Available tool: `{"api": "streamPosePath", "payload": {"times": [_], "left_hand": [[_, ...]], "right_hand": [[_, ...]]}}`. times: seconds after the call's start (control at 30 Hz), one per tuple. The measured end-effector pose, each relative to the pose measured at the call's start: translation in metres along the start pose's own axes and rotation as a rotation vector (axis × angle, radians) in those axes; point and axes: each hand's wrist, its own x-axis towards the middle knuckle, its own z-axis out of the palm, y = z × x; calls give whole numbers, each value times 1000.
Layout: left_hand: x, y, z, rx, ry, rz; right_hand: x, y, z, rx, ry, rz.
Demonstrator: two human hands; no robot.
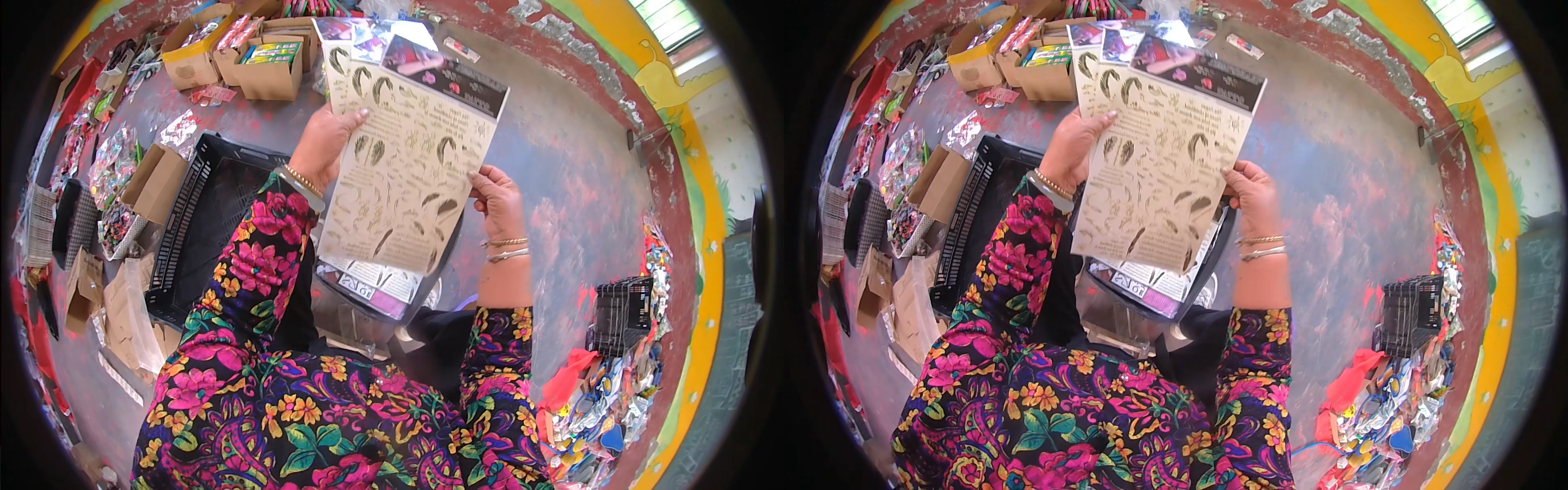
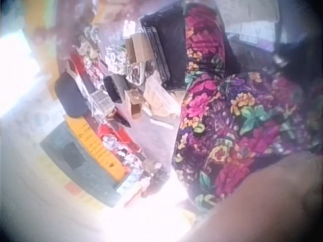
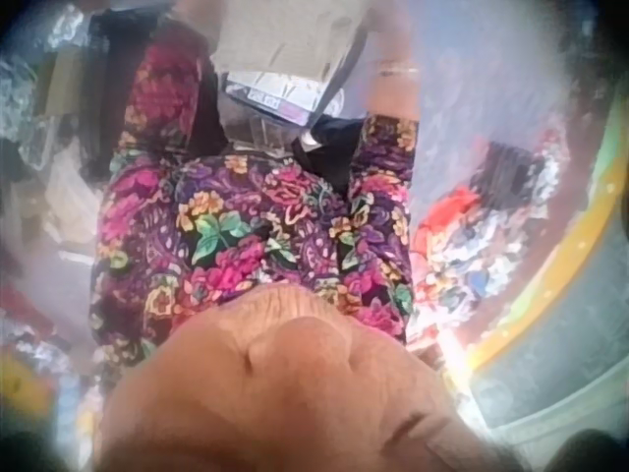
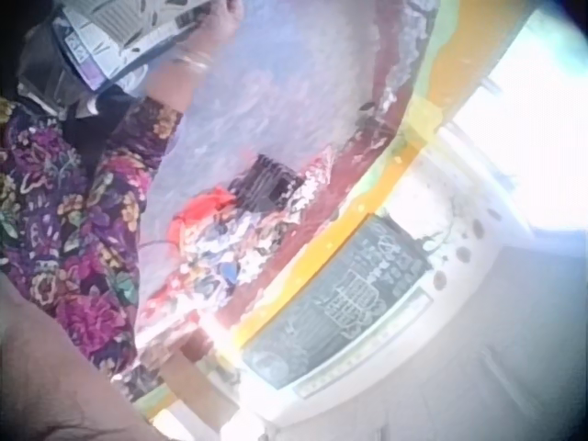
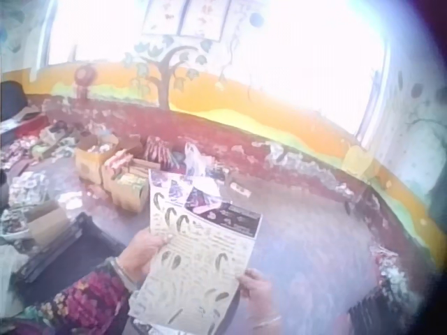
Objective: The person sorts through papers and stickers, placing them into a black crate. They then handle a blue hose and a purple bucket, followed by picking up and opening a box containing a pink eyeliner pencil.
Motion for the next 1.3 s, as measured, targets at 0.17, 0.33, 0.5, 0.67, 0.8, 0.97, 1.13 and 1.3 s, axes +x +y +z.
{"api": "streamPosePath", "payload": {"times": [0.17, 0.33, 0.5, 0.67, 0.8, 0.97, 1.13, 1.3], "left_hand": [[2, 5, -1, 38, 44, 125], [12, 19, -19, 69, 266, 536], [14, 24, -35, 3, 281, 542], [11, 24, -30, -11, 261, 433], [9, 24, -22, -17, 253, 427], [-1, 26, -11, 10, 224, 391], [-5, 27, -11, 52, 243, 364], [0, 26, -14, 122, 240, 383]], "right_hand": [[8, 14, -14, 127, -34, 75], [18, 43, -43, -2, 211, 184], [31, 112, -62, -157, 236, 423], [25, 196, -53, -132, 234, 534], [22, 265, -48, -147, 264, 699], [21, 302, -44, -150, 450, 847], [36, 326, -48, -115, 501, 934], [52, 357, -71, -500, 399, 965]]}}
